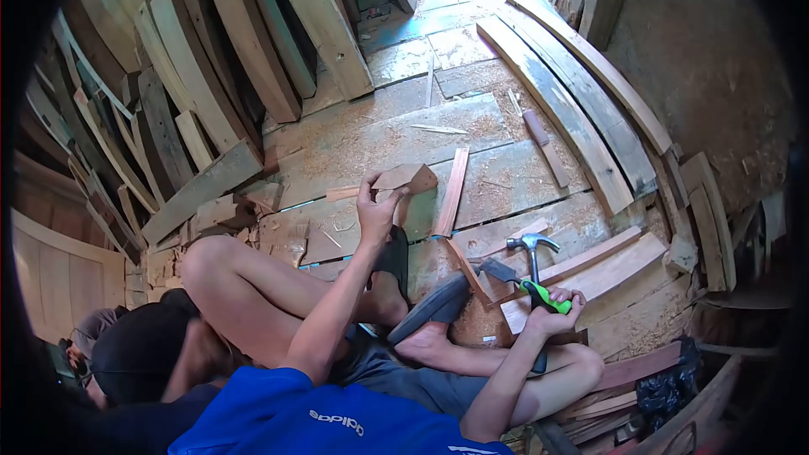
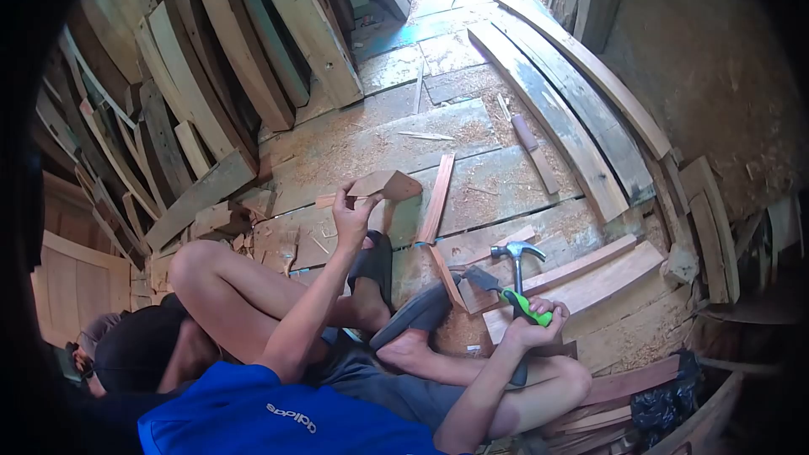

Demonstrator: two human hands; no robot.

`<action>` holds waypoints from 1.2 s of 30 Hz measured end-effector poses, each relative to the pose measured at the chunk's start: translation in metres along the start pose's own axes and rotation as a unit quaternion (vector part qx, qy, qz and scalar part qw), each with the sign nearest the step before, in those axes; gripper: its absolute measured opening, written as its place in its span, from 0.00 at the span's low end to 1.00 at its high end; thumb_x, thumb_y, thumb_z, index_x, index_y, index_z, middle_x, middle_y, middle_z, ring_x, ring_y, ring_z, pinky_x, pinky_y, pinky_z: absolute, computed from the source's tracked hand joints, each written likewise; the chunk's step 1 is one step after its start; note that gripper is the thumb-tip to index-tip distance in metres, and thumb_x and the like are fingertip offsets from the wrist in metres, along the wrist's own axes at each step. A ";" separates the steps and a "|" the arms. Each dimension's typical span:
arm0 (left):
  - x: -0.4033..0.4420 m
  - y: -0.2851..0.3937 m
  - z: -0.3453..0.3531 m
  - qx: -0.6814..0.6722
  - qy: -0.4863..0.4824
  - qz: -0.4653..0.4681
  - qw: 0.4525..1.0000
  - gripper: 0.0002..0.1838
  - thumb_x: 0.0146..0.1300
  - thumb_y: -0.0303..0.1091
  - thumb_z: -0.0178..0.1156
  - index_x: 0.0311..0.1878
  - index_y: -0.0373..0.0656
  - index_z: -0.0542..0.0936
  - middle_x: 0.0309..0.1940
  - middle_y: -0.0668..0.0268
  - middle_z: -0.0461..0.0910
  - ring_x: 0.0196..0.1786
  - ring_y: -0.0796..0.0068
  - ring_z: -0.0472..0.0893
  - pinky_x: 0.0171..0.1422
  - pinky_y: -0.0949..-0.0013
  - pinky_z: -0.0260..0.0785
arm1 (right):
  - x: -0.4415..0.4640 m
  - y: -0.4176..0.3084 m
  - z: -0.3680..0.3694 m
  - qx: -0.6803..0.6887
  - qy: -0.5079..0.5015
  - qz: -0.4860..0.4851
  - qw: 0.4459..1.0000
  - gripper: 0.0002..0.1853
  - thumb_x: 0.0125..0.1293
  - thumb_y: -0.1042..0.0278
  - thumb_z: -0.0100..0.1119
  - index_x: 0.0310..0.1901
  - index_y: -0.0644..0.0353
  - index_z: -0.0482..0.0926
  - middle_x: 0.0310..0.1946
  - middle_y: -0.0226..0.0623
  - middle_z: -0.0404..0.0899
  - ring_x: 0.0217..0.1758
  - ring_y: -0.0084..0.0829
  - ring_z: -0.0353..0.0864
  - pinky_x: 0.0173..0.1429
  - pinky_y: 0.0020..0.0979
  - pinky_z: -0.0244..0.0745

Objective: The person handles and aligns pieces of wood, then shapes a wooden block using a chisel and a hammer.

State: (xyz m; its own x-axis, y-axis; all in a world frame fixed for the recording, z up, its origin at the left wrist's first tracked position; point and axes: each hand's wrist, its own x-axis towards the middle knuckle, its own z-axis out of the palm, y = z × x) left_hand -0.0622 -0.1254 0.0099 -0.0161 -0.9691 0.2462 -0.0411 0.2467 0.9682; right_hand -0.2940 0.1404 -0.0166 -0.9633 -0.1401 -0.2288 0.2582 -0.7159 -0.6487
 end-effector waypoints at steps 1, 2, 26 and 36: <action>0.000 0.001 -0.002 -0.004 -0.014 -0.010 1.000 0.29 0.50 0.27 0.74 0.55 0.38 0.73 0.49 0.60 0.78 0.54 0.69 0.77 0.62 0.67 0.67 | 0.001 0.001 0.000 -0.002 0.000 -0.004 1.000 0.07 0.68 0.66 0.44 0.37 0.60 0.67 0.19 0.29 0.61 0.21 0.23 0.63 0.31 0.27 0.64; 0.000 0.002 -0.003 -0.008 -0.031 -0.020 0.999 0.26 0.50 0.27 0.74 0.53 0.38 0.76 0.48 0.60 0.79 0.54 0.69 0.77 0.62 0.67 0.67 | 0.001 0.002 -0.001 -0.004 0.003 -0.008 1.000 0.07 0.68 0.66 0.44 0.37 0.60 0.67 0.19 0.29 0.62 0.21 0.23 0.63 0.31 0.26 0.64; -0.021 0.028 -0.025 0.158 -0.083 0.117 0.977 0.25 0.55 0.21 0.63 0.59 0.41 0.76 0.52 0.56 0.82 0.57 0.59 0.80 0.61 0.64 0.71 | -0.021 -0.024 0.001 -0.311 -0.064 0.015 0.948 0.18 0.72 0.69 0.52 0.59 0.60 0.62 0.52 0.48 0.74 0.56 0.40 0.78 0.58 0.35 0.76; -0.008 0.031 -0.022 0.164 -0.086 0.108 0.977 0.37 0.53 0.28 0.69 0.68 0.46 0.66 0.46 0.64 0.76 0.44 0.71 0.76 0.39 0.68 0.69 | -0.009 -0.017 -0.001 -0.284 -0.053 0.011 0.957 0.18 0.71 0.73 0.52 0.59 0.62 0.61 0.51 0.49 0.74 0.56 0.40 0.77 0.59 0.37 0.76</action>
State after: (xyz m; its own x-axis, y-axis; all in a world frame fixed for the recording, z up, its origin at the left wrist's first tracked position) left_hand -0.0409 -0.1100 0.0391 -0.2259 -0.8859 0.4053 -0.3357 0.4613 0.8213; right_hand -0.2896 0.1547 -0.0040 -0.9517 -0.2402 -0.1910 0.2468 -0.2292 -0.9416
